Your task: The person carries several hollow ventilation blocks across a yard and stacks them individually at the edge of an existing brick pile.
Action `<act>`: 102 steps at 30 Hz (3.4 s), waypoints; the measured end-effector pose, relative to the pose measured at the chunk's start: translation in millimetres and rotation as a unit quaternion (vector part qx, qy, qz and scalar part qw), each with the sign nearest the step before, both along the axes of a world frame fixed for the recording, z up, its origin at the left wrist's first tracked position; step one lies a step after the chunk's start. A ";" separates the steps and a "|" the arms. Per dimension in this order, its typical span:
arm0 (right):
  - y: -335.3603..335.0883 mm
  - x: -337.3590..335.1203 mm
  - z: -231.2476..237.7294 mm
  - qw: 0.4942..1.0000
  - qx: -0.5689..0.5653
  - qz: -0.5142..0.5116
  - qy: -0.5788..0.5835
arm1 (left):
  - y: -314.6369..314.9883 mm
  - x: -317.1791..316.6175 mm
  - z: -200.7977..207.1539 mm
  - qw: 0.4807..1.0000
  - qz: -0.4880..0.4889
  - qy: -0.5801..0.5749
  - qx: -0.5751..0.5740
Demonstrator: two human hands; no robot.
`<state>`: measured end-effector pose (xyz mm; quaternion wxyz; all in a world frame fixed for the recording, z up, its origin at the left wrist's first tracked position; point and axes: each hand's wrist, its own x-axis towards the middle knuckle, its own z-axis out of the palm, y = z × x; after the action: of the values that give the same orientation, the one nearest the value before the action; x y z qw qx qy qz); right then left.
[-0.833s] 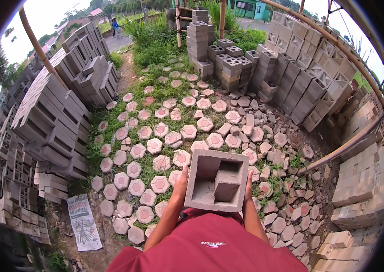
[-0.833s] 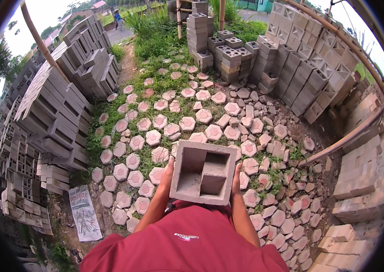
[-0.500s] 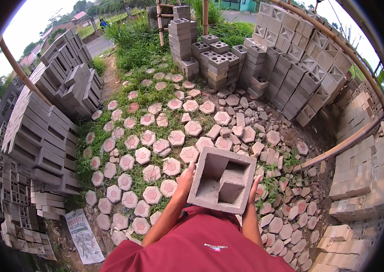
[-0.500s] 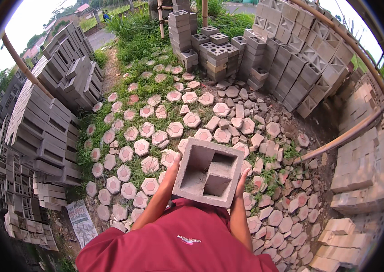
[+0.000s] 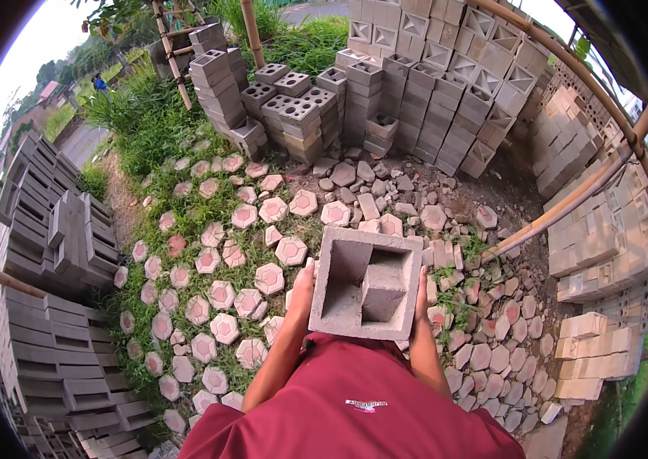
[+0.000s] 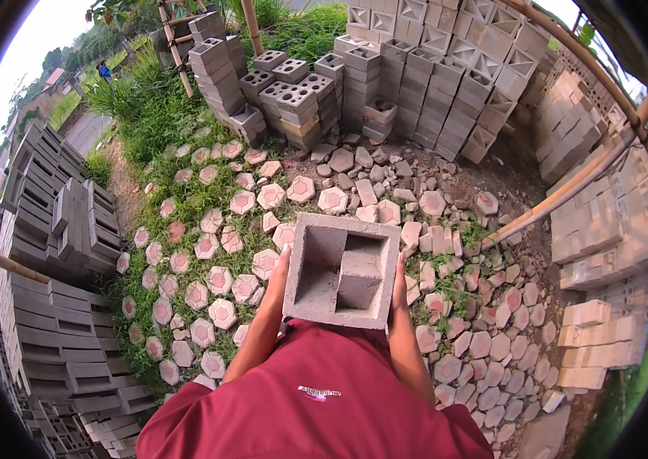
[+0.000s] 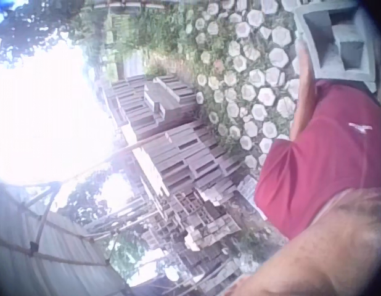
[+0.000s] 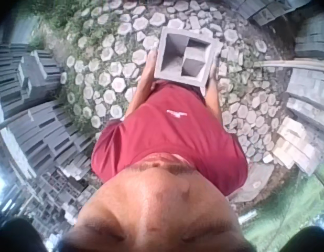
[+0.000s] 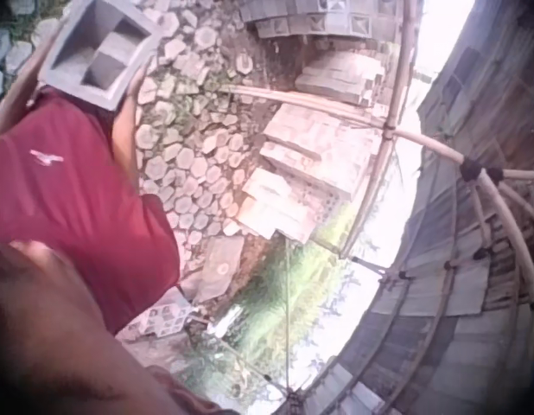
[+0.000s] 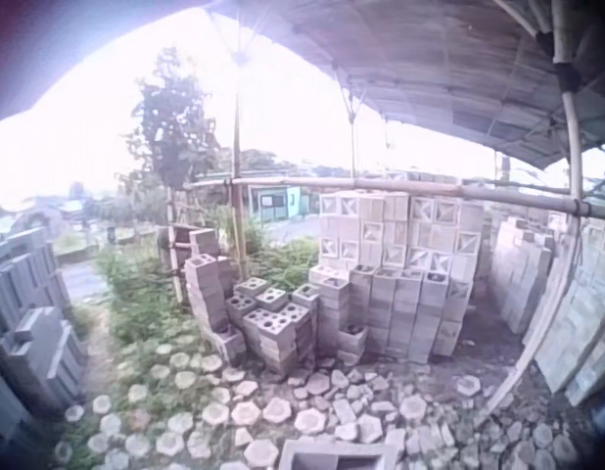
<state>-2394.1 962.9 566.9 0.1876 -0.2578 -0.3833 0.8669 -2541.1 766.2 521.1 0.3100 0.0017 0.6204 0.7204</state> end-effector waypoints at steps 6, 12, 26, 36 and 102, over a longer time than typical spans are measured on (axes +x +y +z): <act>14.6 -70.3 -19.9 0.999 -0.018 0.005 0.037 | 13.1 -62.7 36.7 0.990 0.007 -0.123 0.061; 36.3 -159.7 -35.0 0.999 -0.022 0.031 0.001 | 20.1 -143.1 28.1 0.994 -0.007 -0.104 0.040; 120.9 -402.9 -57.6 0.993 -0.032 0.108 0.021 | 88.3 -345.4 7.1 0.989 0.133 -0.069 0.013; 168.5 -508.6 -57.0 0.991 -0.055 0.115 -0.040 | 133.7 -463.9 -11.1 0.985 0.153 -0.071 -0.042; 665.7 -760.7 -330.0 0.942 -0.072 0.183 -0.271 | 721.8 -864.1 -322.3 0.924 -0.267 -0.095 -0.258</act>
<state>-3154.8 1628.6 236.9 -0.1039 -0.4210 -0.3972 0.8089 -3405.2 1488.0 198.7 0.5378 0.0187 0.7289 0.4232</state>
